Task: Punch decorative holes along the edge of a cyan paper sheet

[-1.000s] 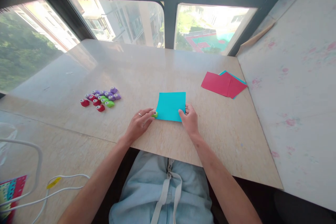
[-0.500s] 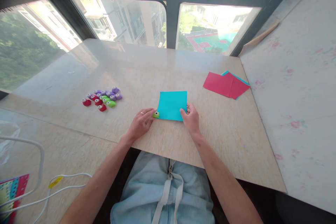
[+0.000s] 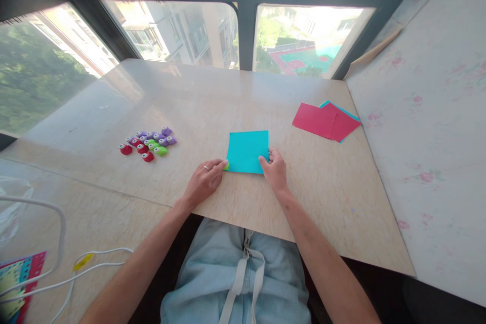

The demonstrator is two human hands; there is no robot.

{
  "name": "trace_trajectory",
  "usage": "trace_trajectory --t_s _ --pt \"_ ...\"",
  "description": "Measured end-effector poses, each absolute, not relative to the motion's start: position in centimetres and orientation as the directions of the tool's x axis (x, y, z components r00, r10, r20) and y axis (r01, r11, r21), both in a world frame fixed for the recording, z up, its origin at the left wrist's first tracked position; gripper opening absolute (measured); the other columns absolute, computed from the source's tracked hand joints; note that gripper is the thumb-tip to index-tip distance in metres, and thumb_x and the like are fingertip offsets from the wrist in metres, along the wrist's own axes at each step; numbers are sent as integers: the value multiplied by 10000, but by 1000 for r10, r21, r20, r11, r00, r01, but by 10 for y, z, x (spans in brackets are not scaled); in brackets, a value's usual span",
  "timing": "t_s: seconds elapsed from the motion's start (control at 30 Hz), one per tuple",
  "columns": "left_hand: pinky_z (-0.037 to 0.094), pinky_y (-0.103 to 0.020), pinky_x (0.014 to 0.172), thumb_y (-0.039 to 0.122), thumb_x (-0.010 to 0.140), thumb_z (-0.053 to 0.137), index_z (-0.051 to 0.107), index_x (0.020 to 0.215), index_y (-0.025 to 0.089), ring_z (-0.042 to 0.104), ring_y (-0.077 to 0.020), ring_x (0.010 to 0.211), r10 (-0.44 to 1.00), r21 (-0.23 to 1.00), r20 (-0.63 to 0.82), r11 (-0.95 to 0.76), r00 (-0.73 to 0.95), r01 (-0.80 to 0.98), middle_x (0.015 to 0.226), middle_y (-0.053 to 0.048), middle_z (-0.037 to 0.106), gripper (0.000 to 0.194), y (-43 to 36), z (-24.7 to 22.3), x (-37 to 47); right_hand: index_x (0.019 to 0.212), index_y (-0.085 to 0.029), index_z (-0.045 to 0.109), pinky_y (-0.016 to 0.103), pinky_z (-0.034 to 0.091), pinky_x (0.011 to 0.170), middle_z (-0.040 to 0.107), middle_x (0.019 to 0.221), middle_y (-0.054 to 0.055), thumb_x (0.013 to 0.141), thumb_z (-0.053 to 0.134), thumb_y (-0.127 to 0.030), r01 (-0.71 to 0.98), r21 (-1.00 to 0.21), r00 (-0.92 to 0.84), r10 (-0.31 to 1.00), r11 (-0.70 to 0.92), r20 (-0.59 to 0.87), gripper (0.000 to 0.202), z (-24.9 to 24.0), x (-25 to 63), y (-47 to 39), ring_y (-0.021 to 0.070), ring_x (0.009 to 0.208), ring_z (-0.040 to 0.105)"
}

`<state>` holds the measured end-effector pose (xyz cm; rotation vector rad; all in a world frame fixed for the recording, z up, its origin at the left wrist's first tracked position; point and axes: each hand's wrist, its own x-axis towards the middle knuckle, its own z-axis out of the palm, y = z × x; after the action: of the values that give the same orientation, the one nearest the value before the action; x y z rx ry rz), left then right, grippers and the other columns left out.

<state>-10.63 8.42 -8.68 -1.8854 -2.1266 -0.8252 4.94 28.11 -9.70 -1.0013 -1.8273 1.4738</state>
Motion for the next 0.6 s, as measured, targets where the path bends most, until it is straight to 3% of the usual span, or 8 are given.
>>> trace_trajectory --t_s 0.4,0.6 --pt "495 -392 862 128 899 500 610 1247 174 616 -235 1060 860 217 477 85 -181 972 1244 -104 632 368 84 -84 -104 1113 -149 601 401 533 829 688 1060 141 749 640 -455 198 -975 -547 837 100 -25 477 -93 49 280 271 946 667" --pt "497 -392 888 189 943 474 666 1182 179 616 -230 1076 877 284 439 70 -194 956 1338 -96 580 307 87 -77 -107 1108 -163 599 403 533 844 691 1064 131 757 642 -454 190 -977 -553 833 97 -25 458 -95 50 280 268 951 668"
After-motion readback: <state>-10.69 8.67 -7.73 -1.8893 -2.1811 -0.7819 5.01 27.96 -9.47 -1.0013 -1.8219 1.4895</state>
